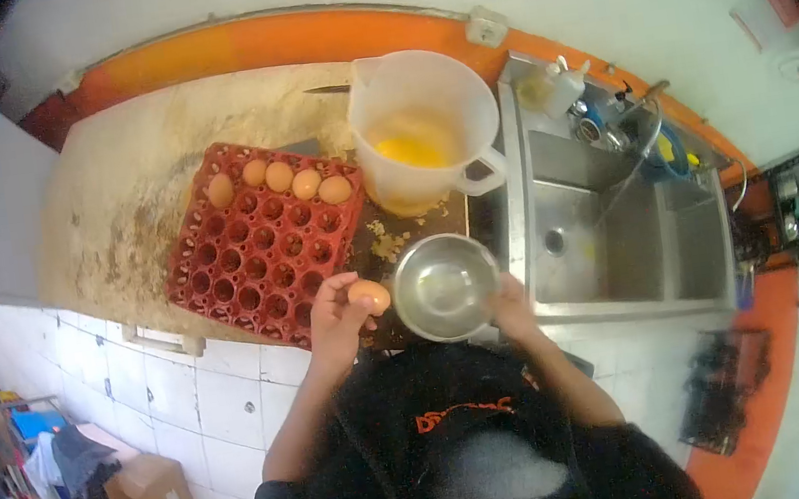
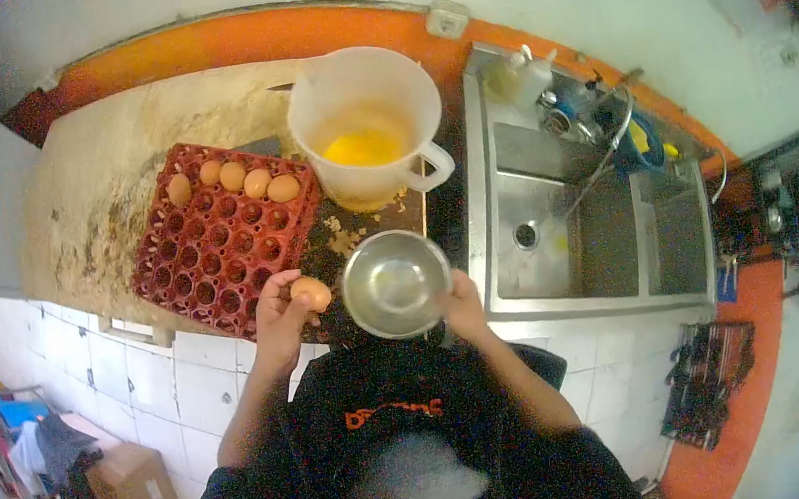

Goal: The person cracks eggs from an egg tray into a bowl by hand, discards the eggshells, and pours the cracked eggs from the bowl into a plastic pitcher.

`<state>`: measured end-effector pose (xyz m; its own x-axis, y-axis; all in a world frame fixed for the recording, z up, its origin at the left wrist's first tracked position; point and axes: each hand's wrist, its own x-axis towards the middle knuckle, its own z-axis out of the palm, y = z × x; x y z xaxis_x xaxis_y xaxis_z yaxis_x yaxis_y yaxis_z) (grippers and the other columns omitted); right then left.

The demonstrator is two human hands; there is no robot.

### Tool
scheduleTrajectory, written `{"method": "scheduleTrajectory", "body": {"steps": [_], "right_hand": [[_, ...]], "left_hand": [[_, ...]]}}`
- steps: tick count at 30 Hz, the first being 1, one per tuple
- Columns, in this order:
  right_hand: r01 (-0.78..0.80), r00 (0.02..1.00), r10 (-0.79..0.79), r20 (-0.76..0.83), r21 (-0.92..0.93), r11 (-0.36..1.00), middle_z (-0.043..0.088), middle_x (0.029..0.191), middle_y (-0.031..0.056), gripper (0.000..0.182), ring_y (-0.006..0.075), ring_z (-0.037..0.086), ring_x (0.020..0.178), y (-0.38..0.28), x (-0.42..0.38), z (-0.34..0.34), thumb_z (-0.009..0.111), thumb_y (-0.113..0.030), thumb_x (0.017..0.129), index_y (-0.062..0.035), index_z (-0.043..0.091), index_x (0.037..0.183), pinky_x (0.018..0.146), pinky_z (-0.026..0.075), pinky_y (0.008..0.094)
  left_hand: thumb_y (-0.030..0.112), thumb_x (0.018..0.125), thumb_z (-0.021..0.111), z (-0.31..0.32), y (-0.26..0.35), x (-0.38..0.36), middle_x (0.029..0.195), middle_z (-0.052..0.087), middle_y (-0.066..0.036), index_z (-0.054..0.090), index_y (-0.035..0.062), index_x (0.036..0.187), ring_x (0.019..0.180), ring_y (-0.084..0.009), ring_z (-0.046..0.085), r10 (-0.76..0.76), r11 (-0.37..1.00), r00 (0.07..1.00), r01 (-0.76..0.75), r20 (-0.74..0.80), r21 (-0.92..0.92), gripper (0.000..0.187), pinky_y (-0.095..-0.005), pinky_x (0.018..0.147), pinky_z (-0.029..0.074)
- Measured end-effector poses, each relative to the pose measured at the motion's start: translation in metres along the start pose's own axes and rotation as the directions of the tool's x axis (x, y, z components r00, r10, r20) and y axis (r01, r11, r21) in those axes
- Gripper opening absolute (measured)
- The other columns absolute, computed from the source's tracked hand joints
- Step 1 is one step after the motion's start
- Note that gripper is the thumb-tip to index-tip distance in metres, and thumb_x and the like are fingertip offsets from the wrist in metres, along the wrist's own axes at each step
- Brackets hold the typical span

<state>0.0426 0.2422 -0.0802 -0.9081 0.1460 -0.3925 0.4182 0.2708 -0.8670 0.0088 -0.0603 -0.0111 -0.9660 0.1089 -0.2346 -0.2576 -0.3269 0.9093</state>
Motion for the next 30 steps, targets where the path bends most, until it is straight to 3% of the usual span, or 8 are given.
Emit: {"method": "scheduleTrajectory", "body": {"steps": [1, 4, 6, 7, 9, 12, 21, 30], "right_hand": [[0.215, 0.976, -0.218, -0.007, -0.149, 0.965, 0.062, 0.085, 0.0069, 0.027, 0.0192, 0.061, 0.079, 0.019, 0.008, 0.013, 0.063, -0.009, 0.086, -0.0023, 0.055, 0.111, 0.075, 0.051, 0.0319], [-0.058, 0.997, 0.058, 0.046, -0.002, 0.998, 0.062, 0.09, 0.0102, 0.021, 0.0182, 0.06, 0.086, 0.012, 0.002, 0.021, 0.065, -0.01, 0.085, -0.0009, 0.06, 0.104, 0.075, 0.051, 0.0324], [0.237, 0.936, -0.294, -0.193, -0.272, 0.933, 0.061, 0.096, 0.0106, 0.03, 0.0207, 0.06, 0.085, 0.013, -0.004, 0.015, 0.069, -0.01, 0.083, -0.0032, 0.06, 0.11, 0.075, 0.051, 0.0331], [0.225, 0.939, -0.282, -0.199, -0.266, 0.937, 0.061, 0.096, 0.0106, 0.03, 0.0207, 0.06, 0.085, 0.001, -0.008, 0.01, 0.069, -0.01, 0.083, -0.0032, 0.06, 0.11, 0.075, 0.051, 0.0331], [0.38, 0.92, -0.381, 0.098, 0.03, 0.925, 0.058, 0.104, 0.0119, 0.042, 0.0246, 0.059, 0.089, -0.039, -0.025, 0.0, 0.072, -0.011, 0.08, -0.0062, 0.059, 0.119, 0.078, 0.05, 0.0344], [0.599, 0.785, -0.583, 0.211, -0.015, 0.801, 0.056, 0.108, 0.0139, 0.045, 0.0271, 0.059, 0.094, -0.081, -0.043, 0.006, 0.071, -0.007, 0.079, -0.0071, 0.059, 0.122, 0.081, 0.05, 0.0348], [0.472, 0.845, -0.495, -0.201, -0.154, 0.868, 0.058, 0.12, 0.0158, 0.036, 0.0309, 0.057, 0.112, -0.015, 0.033, -0.029, 0.068, -0.004, 0.083, -0.0054, 0.061, 0.118, 0.092, 0.048, 0.0338], [0.709, 0.588, -0.802, -0.106, -0.41, 0.574, 0.058, 0.119, 0.0166, 0.037, 0.0348, 0.055, 0.107, 0.026, 0.108, 0.002, 0.067, -0.004, 0.083, -0.0073, 0.059, 0.119, 0.094, 0.046, 0.0402]], "left_hand": [[0.005, 0.09, 0.061, 0.003, -0.004, 0.002, 0.106, 0.061, -0.011, 0.045, 0.0033, 0.121, 0.089, -0.0148, 0.063, -0.056, 0.998, 0.998, 0.055, 0.003, 0.038, 0.035, -0.0224, 0.062, 0.05], [0.007, 0.087, 0.066, 0.014, -0.016, 0.007, 0.106, 0.06, -0.009, 0.045, 0.0033, 0.122, 0.092, -0.0139, 0.061, -0.067, 0.988, 0.994, 0.054, 0.088, 0.144, 0.04, -0.0255, 0.069, 0.052], [0.01, 0.083, 0.073, 0.02, -0.035, 0.01, 0.104, 0.059, -0.007, 0.048, 0.0025, 0.117, 0.092, -0.0133, 0.06, -0.033, 0.979, 0.987, 0.0, 0.155, 0.206, 0.043, -0.0287, 0.078, 0.052], [0.01, 0.083, 0.073, 0.029, -0.034, 0.01, 0.104, 0.059, -0.007, 0.048, 0.0025, 0.117, 0.092, -0.0133, 0.06, -0.046, 0.977, 0.986, 0.011, 0.16, 0.213, 0.043, -0.0287, 0.078, 0.052], [0.011, 0.079, 0.077, 0.05, -0.03, 0.011, 0.103, 0.059, -0.007, 0.052, 0.0019, 0.111, 0.09, -0.0127, 0.059, -0.097, 0.871, 0.969, -0.028, 0.228, 0.491, 0.042, -0.0277, 0.077, 0.051], [0.013, 0.076, 0.08, 0.078, -0.049, 0.022, 0.104, 0.059, -0.008, 0.053, 0.0013, 0.111, 0.088, -0.0132, 0.06, -0.05, 0.86, 0.952, -0.112, 0.301, 0.498, 0.046, -0.0284, 0.076, 0.051], [0.008, 0.086, 0.069, 0.088, -0.054, 0.02, 0.114, 0.059, -0.012, 0.046, 0.001, 0.124, 0.099, -0.0159, 0.06, -0.122, 0.918, 0.961, 0.014, 0.247, 0.397, 0.045, -0.0295, 0.084, 0.052], [0.014, 0.093, 0.059, 0.067, -0.06, 0.012, 0.111, 0.062, -0.008, 0.054, 0.0015, 0.115, 0.098, -0.0139, 0.059, -0.145, 0.843, 0.966, 0.009, 0.212, 0.537, 0.026, -0.0296, 0.083, 0.05]]}}
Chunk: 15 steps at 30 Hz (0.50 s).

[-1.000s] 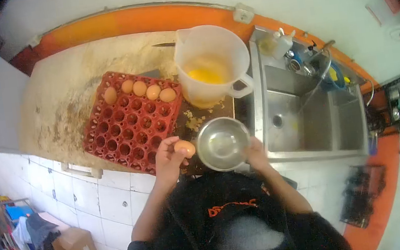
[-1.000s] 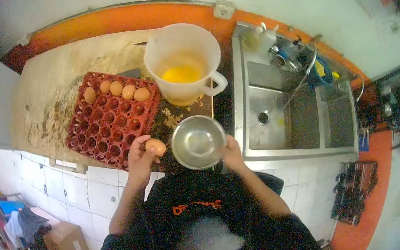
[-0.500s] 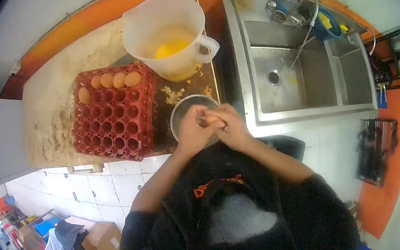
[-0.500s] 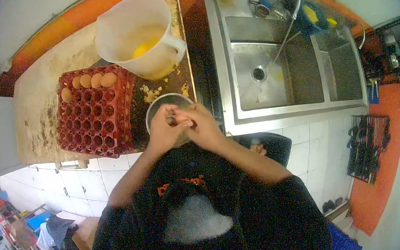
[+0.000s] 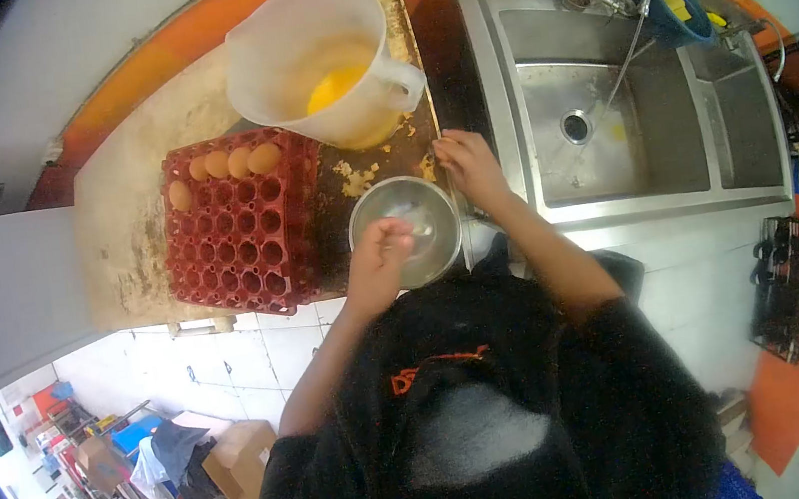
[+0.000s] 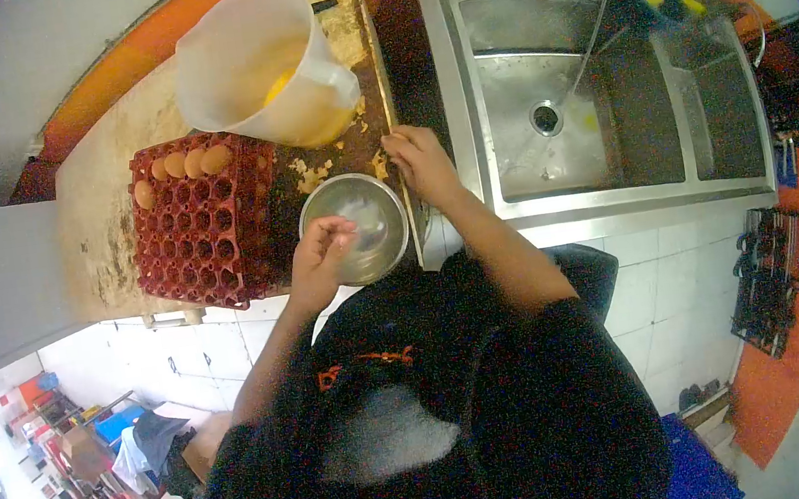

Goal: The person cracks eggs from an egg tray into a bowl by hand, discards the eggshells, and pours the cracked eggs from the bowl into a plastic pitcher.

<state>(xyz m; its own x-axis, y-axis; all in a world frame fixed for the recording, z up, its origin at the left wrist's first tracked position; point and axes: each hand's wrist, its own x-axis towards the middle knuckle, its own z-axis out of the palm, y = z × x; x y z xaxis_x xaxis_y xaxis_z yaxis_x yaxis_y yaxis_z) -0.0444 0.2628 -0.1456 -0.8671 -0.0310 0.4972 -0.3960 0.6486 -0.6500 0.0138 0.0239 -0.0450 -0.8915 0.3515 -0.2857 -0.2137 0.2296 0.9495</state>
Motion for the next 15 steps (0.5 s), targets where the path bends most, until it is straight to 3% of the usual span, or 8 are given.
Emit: {"method": "scheduleTrajectory", "body": {"steps": [5, 7, 8, 9, 10, 11, 13, 15], "right_hand": [[-0.132, 0.99, 0.126, 0.057, 0.119, 0.984, 0.059, 0.118, 0.0157, 0.04, 0.0337, 0.056, 0.109, -0.022, 0.013, -0.017, 0.067, -0.008, 0.085, -0.0069, 0.057, 0.123, 0.094, 0.047, 0.0405], [-0.164, 0.986, 0.155, 0.06, 0.191, 0.968, 0.06, 0.118, 0.0151, 0.041, 0.032, 0.058, 0.108, -0.056, 0.024, -0.042, 0.067, -0.009, 0.085, -0.0064, 0.056, 0.125, 0.094, 0.047, 0.0401], [-0.3, 0.946, 0.226, 0.232, 0.367, 0.88, 0.059, 0.121, 0.0142, 0.042, 0.027, 0.058, 0.109, -0.077, 0.029, -0.054, 0.066, -0.009, 0.087, -0.0043, 0.055, 0.127, 0.094, 0.047, 0.0371], [-0.447, 0.877, 0.255, 0.408, 0.498, 0.743, 0.058, 0.123, 0.0134, 0.042, 0.0221, 0.059, 0.11, -0.092, 0.031, -0.06, 0.064, -0.01, 0.089, -0.0022, 0.053, 0.129, 0.094, 0.047, 0.0341], [-0.473, 0.826, 0.192, 0.529, 0.469, 0.746, 0.06, 0.121, 0.01, 0.041, 0.0148, 0.057, 0.11, -0.1, 0.03, -0.059, 0.06, -0.013, 0.093, -0.0017, 0.05, 0.131, 0.093, 0.047, 0.0309], [-0.477, 0.821, 0.19, 0.538, 0.464, 0.747, 0.06, 0.121, 0.01, 0.041, 0.0148, 0.057, 0.11, -0.108, 0.029, -0.057, 0.06, -0.013, 0.093, -0.0017, 0.05, 0.131, 0.093, 0.047, 0.0309], [-0.53, 0.717, 0.087, 0.692, 0.459, 0.713, 0.06, 0.119, 0.0088, 0.039, 0.0137, 0.058, 0.107, -0.125, 0.027, -0.052, 0.057, -0.014, 0.095, -0.0017, 0.05, 0.131, 0.093, 0.046, 0.029], [-0.578, 0.702, 0.12, 0.702, 0.463, 0.672, 0.06, 0.117, 0.0085, 0.039, 0.0144, 0.057, 0.107, -0.123, 0.014, -0.034, 0.056, -0.015, 0.096, -0.0006, 0.048, 0.132, 0.094, 0.045, 0.0296]], "left_hand": [[0.015, 0.093, 0.059, -0.004, 0.016, -0.002, 0.113, 0.06, -0.01, 0.053, 0.0005, 0.117, 0.103, -0.0161, 0.058, -0.063, 0.995, 0.998, 0.06, 0.031, 0.075, 0.028, -0.0312, 0.093, 0.046], [0.015, 0.088, 0.065, -0.008, 0.018, 0.001, 0.115, 0.06, -0.014, 0.055, 0.0002, 0.118, 0.104, -0.0204, 0.059, 0.095, 0.921, 0.995, -0.072, -0.042, 0.383, 0.034, -0.0331, 0.091, 0.046], [0.015, 0.088, 0.065, -0.008, 0.026, 0.001, 0.115, 0.06, -0.014, 0.055, 0.0002, 0.118, 0.104, -0.0204, 0.059, 0.091, 0.924, 0.995, -0.066, -0.05, 0.376, 0.034, -0.0331, 0.091, 0.046], [0.014, 0.085, 0.067, -0.007, 0.038, 0.002, 0.114, 0.059, -0.015, 0.056, 0.001, 0.118, 0.104, -0.0244, 0.059, 0.263, 0.857, 0.963, -0.21, -0.049, 0.47, 0.038, -0.0351, 0.091, 0.047], [0.014, 0.081, 0.069, -0.008, 0.045, 0.002, 0.113, 0.058, -0.016, 0.057, 0.0017, 0.119, 0.103, -0.0285, 0.059, 0.426, 0.757, 0.904, -0.337, -0.031, 0.559, 0.041, -0.0371, 0.09, 0.047], [0.014, 0.081, 0.069, -0.011, 0.046, 0.002, 0.113, 0.058, -0.016, 0.057, 0.0017, 0.119, 0.103, -0.0285, 0.059, 0.422, 0.763, 0.906, -0.331, -0.04, 0.555, 0.041, -0.0371, 0.09, 0.047], [0.016, 0.077, 0.071, -0.019, 0.045, 0.004, 0.11, 0.057, -0.015, 0.058, 0.0051, 0.119, 0.103, -0.035, 0.057, 0.506, 0.536, 0.845, -0.465, 0.172, 0.705, 0.045, -0.0417, 0.088, 0.047], [0.024, 0.076, 0.07, -0.024, 0.037, 0.005, 0.102, 0.057, -0.008, 0.061, 0.0117, 0.119, 0.092, -0.0282, 0.058, 0.565, 0.452, 0.804, -0.49, 0.186, 0.745, 0.045, -0.041, 0.077, 0.047]]}}
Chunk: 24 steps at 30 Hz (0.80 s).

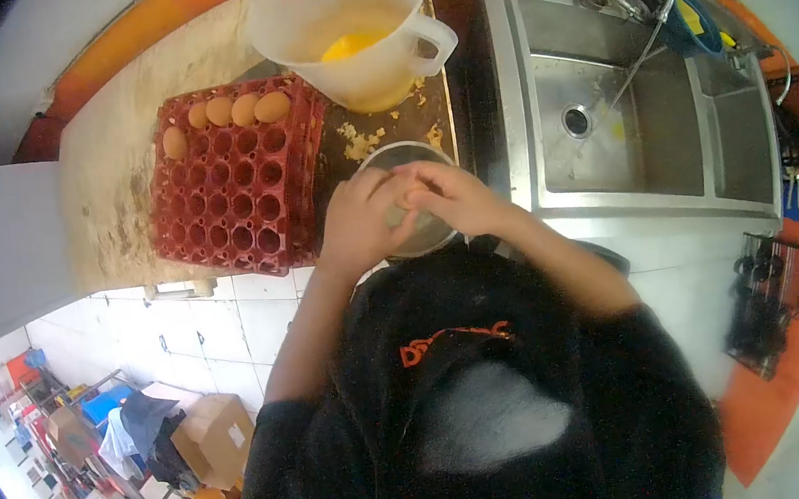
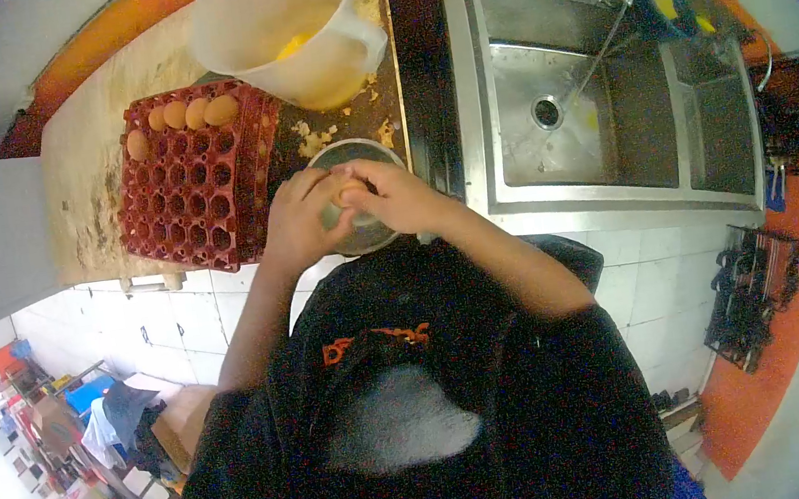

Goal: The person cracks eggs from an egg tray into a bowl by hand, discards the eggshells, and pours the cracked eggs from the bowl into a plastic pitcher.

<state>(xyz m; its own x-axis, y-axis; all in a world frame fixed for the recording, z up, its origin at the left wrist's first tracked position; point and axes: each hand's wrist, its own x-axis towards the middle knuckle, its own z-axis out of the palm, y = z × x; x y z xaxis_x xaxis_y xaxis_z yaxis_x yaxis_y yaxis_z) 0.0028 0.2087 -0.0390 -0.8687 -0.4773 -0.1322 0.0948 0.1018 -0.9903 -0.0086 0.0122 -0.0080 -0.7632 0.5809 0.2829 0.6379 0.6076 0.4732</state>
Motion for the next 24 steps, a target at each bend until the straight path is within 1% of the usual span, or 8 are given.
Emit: {"method": "scheduleTrajectory", "body": {"steps": [3, 5, 9, 11, 12, 14, 18, 24], "right_hand": [[-0.044, 0.998, 0.038, 0.056, 0.107, 0.993, 0.06, 0.115, 0.0094, 0.044, 0.0154, 0.056, 0.108, 0.011, 0.004, 0.009, 0.057, -0.012, 0.094, 0.0004, 0.045, 0.134, 0.094, 0.045, 0.0307], [-0.054, 0.998, 0.057, 0.027, -0.092, 0.994, 0.06, 0.115, 0.0105, 0.049, 0.0175, 0.056, 0.109, 0.001, 0.001, 0.014, 0.057, -0.009, 0.089, 0.0007, 0.043, 0.135, 0.095, 0.045, 0.0322], [-0.016, 1.0, 0.015, -0.01, -0.13, 0.991, 0.06, 0.114, 0.0133, 0.052, 0.0202, 0.057, 0.109, 0.004, 0.001, 0.023, 0.056, -0.005, 0.083, -0.0003, 0.044, 0.134, 0.093, 0.045, 0.0335], [-0.061, 0.998, 0.062, 0.001, -0.165, 0.984, 0.06, 0.111, 0.0179, 0.05, 0.027, 0.059, 0.106, -0.004, 0.001, 0.026, 0.056, -0.006, 0.081, -0.0013, 0.046, 0.129, 0.092, 0.045, 0.0363], [-0.056, 0.998, 0.059, 0.012, -0.162, 0.985, 0.06, 0.111, 0.0179, 0.05, 0.027, 0.059, 0.106, -0.01, 0.002, 0.029, 0.056, -0.006, 0.081, -0.0013, 0.046, 0.129, 0.092, 0.045, 0.0363], [-0.08, 0.996, 0.067, -0.058, -0.263, 0.961, 0.06, 0.113, 0.0266, 0.047, 0.0417, 0.059, 0.107, -0.018, 0.002, 0.031, 0.058, -0.012, 0.079, 0.0022, 0.048, 0.122, 0.094, 0.046, 0.0431], [-0.033, 0.999, 0.023, -0.039, -0.281, 0.959, 0.058, 0.114, 0.0276, 0.044, 0.0444, 0.056, 0.108, -0.011, 0.004, 0.033, 0.057, -0.012, 0.077, 0.003, 0.049, 0.118, 0.095, 0.045, 0.0445], [-0.084, 0.991, 0.034, -0.133, -0.395, 0.915, 0.057, 0.114, 0.0288, 0.041, 0.0448, 0.054, 0.11, -0.012, 0.005, 0.038, 0.055, -0.01, 0.077, 0.0037, 0.052, 0.115, 0.098, 0.043, 0.046]], "left_hand": [[0.023, 0.073, 0.071, 0.001, -0.005, -0.006, 0.098, 0.056, -0.008, 0.061, 0.0113, 0.114, 0.09, -0.0277, 0.058, -0.002, 1.0, 0.999, 0.003, 0.05, -0.028, 0.044, -0.0409, 0.076, 0.047], [0.022, 0.069, 0.072, 0.005, -0.008, -0.011, 0.096, 0.056, -0.008, 0.061, 0.0103, 0.106, 0.089, -0.0278, 0.058, -0.014, 1.0, 0.998, 0.015, 0.056, -0.021, 0.04, -0.0399, 0.075, 0.047], [0.023, 0.065, 0.072, 0.009, -0.006, -0.012, 0.095, 0.056, -0.009, 0.06, 0.0099, 0.1, 0.089, -0.0285, 0.058, -0.034, 0.999, 0.997, 0.034, 0.069, 0.004, 0.039, -0.0406, 0.074, 0.046], [0.025, 0.068, 0.069, 0.009, -0.005, -0.013, 0.102, 0.057, -0.013, 0.058, 0.008, 0.107, 0.098, -0.0325, 0.056, -0.073, 0.993, 0.978, 0.053, 0.195, 0.105, 0.044, -0.0435, 0.083, 0.044], [0.025, 0.068, 0.069, 0.011, -0.006, -0.014, 0.102, 0.057, -0.013, 0.058, 0.008, 0.107, 0.098, -0.0325, 0.056, -0.084, 0.992, 0.978, 0.063, 0.193, 0.112, 0.044, -0.0435, 0.083, 0.044], [0.033, 0.07, 0.064, 0.019, -0.009, -0.018, 0.1, 0.056, -0.012, 0.057, 0.0084, 0.104, 0.096, -0.0309, 0.055, -0.052, 0.991, 0.991, 0.036, 0.127, 0.125, 0.042, -0.0422, 0.079, 0.041], [0.035, 0.071, 0.063, 0.028, -0.01, -0.022, 0.1, 0.057, -0.012, 0.056, 0.0077, 0.105, 0.095, -0.0308, 0.055, -0.06, 0.982, 0.994, 0.042, 0.094, 0.182, 0.044, -0.0427, 0.079, 0.041], [0.033, 0.072, 0.061, 0.033, -0.009, -0.02, 0.102, 0.058, -0.013, 0.055, 0.0046, 0.104, 0.092, -0.0308, 0.056, 0.018, 0.989, 0.999, -0.013, -0.038, 0.148, 0.043, -0.0431, 0.079, 0.041]]}}
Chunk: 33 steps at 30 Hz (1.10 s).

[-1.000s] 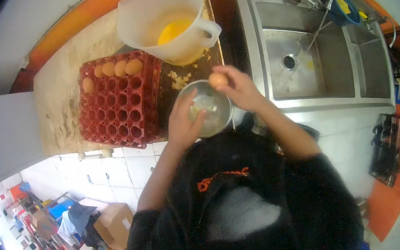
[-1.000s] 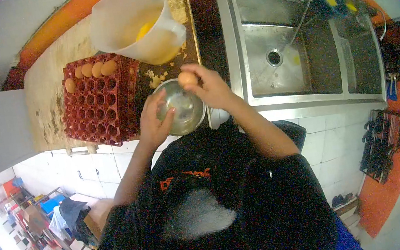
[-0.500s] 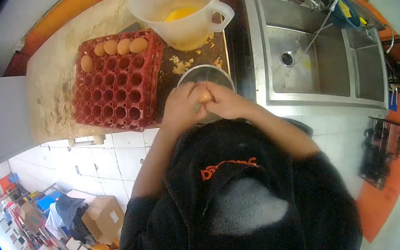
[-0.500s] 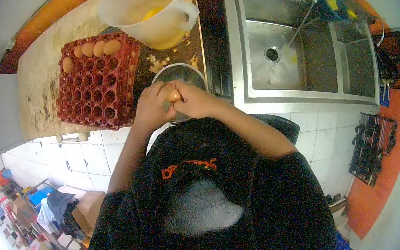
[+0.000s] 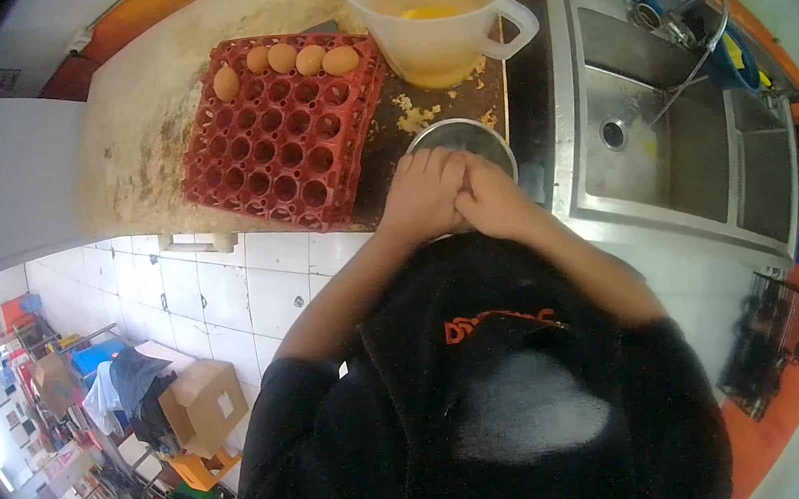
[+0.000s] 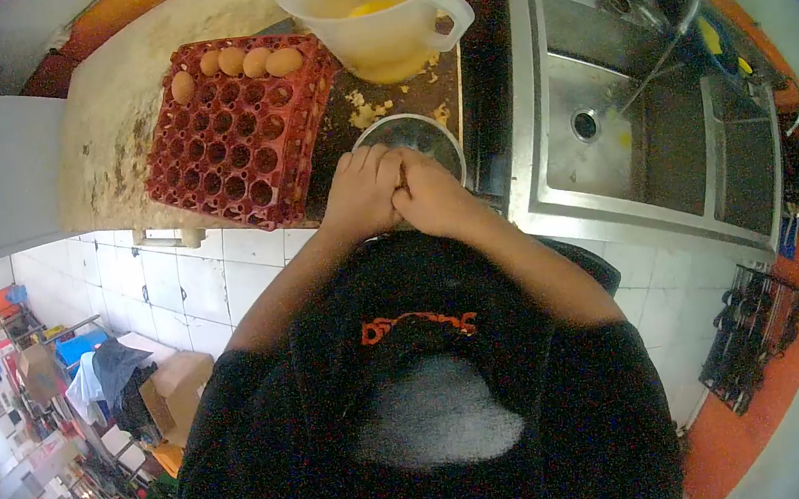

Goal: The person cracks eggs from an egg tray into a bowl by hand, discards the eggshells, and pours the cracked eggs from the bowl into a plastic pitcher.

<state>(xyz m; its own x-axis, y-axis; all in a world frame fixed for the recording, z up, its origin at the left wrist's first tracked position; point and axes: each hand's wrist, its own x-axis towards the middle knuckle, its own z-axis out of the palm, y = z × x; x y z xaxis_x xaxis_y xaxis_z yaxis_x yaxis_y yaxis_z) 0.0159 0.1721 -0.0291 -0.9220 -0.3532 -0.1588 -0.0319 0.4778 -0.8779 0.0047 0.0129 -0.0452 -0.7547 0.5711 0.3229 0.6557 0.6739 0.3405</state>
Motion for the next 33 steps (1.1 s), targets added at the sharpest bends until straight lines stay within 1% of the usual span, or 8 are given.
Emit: {"method": "scheduleTrajectory", "body": {"steps": [9, 12, 16, 19, 22, 27, 30, 33], "right_hand": [[0.156, 0.987, -0.158, 0.023, -0.34, 0.927, 0.053, 0.12, 0.0234, 0.055, 0.0417, 0.048, 0.119, 0.004, -0.003, -0.019, 0.058, -0.005, 0.076, -0.0003, 0.047, 0.13, 0.101, 0.041, 0.0451], [0.278, 0.953, -0.293, -0.076, -0.164, 0.947, 0.055, 0.118, 0.0211, 0.057, 0.0395, 0.051, 0.116, 0.012, 0.002, -0.016, 0.061, -0.003, 0.074, -0.0015, 0.049, 0.129, 0.101, 0.042, 0.0419], [0.134, 0.989, -0.123, -0.085, 0.133, 0.982, 0.056, 0.118, 0.0182, 0.053, 0.0335, 0.056, 0.111, 0.016, -0.004, -0.016, 0.067, -0.004, 0.072, -0.0025, 0.054, 0.124, 0.096, 0.046, 0.0377], [0.133, 0.981, -0.121, -0.15, 0.076, 0.988, 0.057, 0.117, 0.0142, 0.05, 0.0258, 0.057, 0.11, 0.03, -0.029, -0.039, 0.067, -0.003, 0.072, -0.0038, 0.055, 0.12, 0.091, 0.049, 0.0346], [-0.029, 0.975, 0.077, -0.207, 0.224, 0.974, 0.055, 0.119, 0.0089, 0.052, 0.0224, 0.056, 0.111, 0.039, -0.088, -0.074, 0.062, 0.004, 0.072, -0.0082, 0.055, 0.122, 0.096, 0.048, 0.0333], [-0.377, 0.822, 0.508, -0.258, 0.423, 0.824, 0.059, 0.105, 0.0066, 0.047, 0.0169, 0.057, 0.099, 0.137, -0.225, -0.085, 0.061, 0.012, 0.073, -0.0024, 0.053, 0.118, 0.081, 0.05, 0.0292], [-0.685, 0.604, 0.702, -0.378, 0.205, 0.699, 0.064, 0.102, 0.0113, 0.047, 0.02, 0.061, 0.087, 0.196, -0.306, -0.062, 0.076, -0.007, 0.073, -0.0007, 0.056, 0.115, 0.079, 0.051, 0.0314], [-0.774, 0.618, 0.678, -0.399, -0.154, 0.614, 0.065, 0.1, 0.0142, 0.054, 0.0245, 0.063, 0.082, 0.275, -0.395, -0.008, 0.076, -0.015, 0.074, -0.0013, 0.053, 0.121, 0.076, 0.053, 0.0333]], "left_hand": [[0.019, 0.068, 0.067, -0.013, -0.004, 0.003, 0.098, 0.054, -0.011, 0.058, 0.0095, 0.097, 0.09, -0.0307, 0.055, 0.031, 0.999, 0.999, -0.033, 0.032, 0.039, 0.032, -0.0424, 0.076, 0.043], [0.018, 0.068, 0.064, -0.017, -0.006, 0.003, 0.092, 0.056, -0.009, 0.06, 0.0151, 0.094, 0.082, -0.0278, 0.056, 0.116, 0.989, 0.993, -0.114, -0.019, 0.098, 0.026, -0.0411, 0.069, 0.042], [0.017, 0.068, 0.07, -0.069, -0.003, 0.019, 0.107, 0.057, -0.013, 0.06, 0.0123, 0.102, 0.099, -0.032, 0.056, 0.146, 0.984, 0.987, -0.152, 0.069, 0.098, 0.035, -0.0458, 0.08, 0.045], [0.02, 0.072, 0.07, -0.124, -0.048, 0.038, 0.11, 0.06, -0.016, 0.057, 0.0088, 0.116, 0.104, -0.036, 0.056, -0.109, 0.945, 0.993, 0.119, -0.047, 0.305, 0.047, -0.048, 0.086, 0.045], [0.023, 0.08, 0.065, -0.14, -0.156, 0.048, 0.11, 0.06, -0.018, 0.059, 0.0033, 0.116, 0.1, -0.0378, 0.057, -0.161, 0.868, 0.913, 0.312, -0.374, 0.386, 0.042, -0.0478, 0.087, 0.045], [0.032, 0.093, 0.055, -0.116, -0.292, 0.041, 0.121, 0.057, -0.024, 0.056, 0.002, 0.124, 0.112, -0.0402, 0.054, -0.383, 0.886, 0.851, 0.448, -0.359, 0.117, 0.044, -0.0456, 0.097, 0.043], [0.036, 0.096, 0.049, -0.12, -0.3, 0.042, 0.124, 0.055, -0.025, 0.057, 0.0021, 0.125, 0.113, -0.0412, 0.053, -0.362, 0.86, 0.914, 0.404, -0.186, 0.311, 0.046, -0.046, 0.098, 0.042], [0.036, 0.096, 0.047, -0.125, -0.271, 0.043, 0.124, 0.055, -0.024, 0.058, 0.0072, 0.127, 0.113, -0.0411, 0.053, -0.329, 0.867, 0.934, 0.357, -0.138, 0.349, 0.043, -0.0465, 0.097, 0.043]]}}
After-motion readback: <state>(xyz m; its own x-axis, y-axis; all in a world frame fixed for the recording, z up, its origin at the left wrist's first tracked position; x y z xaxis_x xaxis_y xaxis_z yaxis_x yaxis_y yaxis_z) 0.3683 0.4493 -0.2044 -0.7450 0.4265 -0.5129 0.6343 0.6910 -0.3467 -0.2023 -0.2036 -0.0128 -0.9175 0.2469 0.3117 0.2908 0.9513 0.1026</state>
